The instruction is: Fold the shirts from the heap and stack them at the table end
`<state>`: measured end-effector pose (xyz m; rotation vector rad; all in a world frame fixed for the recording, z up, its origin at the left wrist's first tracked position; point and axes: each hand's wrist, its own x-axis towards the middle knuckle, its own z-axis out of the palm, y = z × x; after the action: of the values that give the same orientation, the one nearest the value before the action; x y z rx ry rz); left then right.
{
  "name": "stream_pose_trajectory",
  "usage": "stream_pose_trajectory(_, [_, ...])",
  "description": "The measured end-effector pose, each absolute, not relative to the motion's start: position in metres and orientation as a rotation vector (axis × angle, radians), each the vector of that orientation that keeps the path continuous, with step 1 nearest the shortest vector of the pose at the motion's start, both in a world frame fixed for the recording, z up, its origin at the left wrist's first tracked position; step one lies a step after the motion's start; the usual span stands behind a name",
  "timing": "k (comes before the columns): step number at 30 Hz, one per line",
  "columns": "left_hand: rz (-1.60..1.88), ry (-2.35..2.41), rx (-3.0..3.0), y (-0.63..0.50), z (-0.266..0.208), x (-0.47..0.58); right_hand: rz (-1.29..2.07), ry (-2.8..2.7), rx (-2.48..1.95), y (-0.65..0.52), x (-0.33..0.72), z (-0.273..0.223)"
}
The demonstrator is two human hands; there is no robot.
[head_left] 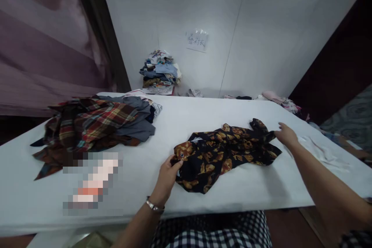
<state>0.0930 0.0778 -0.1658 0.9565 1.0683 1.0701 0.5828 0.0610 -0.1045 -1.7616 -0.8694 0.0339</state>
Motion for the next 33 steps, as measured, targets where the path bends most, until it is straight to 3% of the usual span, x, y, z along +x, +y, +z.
stream_pose_trajectory(7, [0.785,1.156,0.757,0.055,-0.167,0.095,0.479,-1.737,-1.876,0.131,0.48,-0.105])
stream_pose_trajectory(11, [0.737,1.097,0.716,0.059,-0.157,0.096,0.52,-2.015,-2.085,0.175,0.424,-0.12])
stream_pose_trajectory(16, [0.807,1.16,0.873,0.069,-0.145,0.085,0.39,-2.019,-2.048,0.186,0.421,-0.117])
stream_pose_trajectory(21, [0.741,1.1,1.236,0.08,-0.136,0.088,0.144,-1.644,-1.612,0.168,0.456,-0.064])
stream_pose_trajectory(25, [0.994,1.33,1.757,0.091,-0.131,0.1,0.083,-1.333,-1.374,0.145,0.477,-0.02])
stream_pose_trajectory(30, [1.194,1.29,1.932,0.107,-0.118,0.121,-0.011,-1.289,-1.259,0.112,0.486,0.019])
stream_pose_trajectory(33, [1.104,1.2,1.912,0.123,-0.112,0.145,-0.099,-1.335,-1.246,0.095,0.483,0.034])
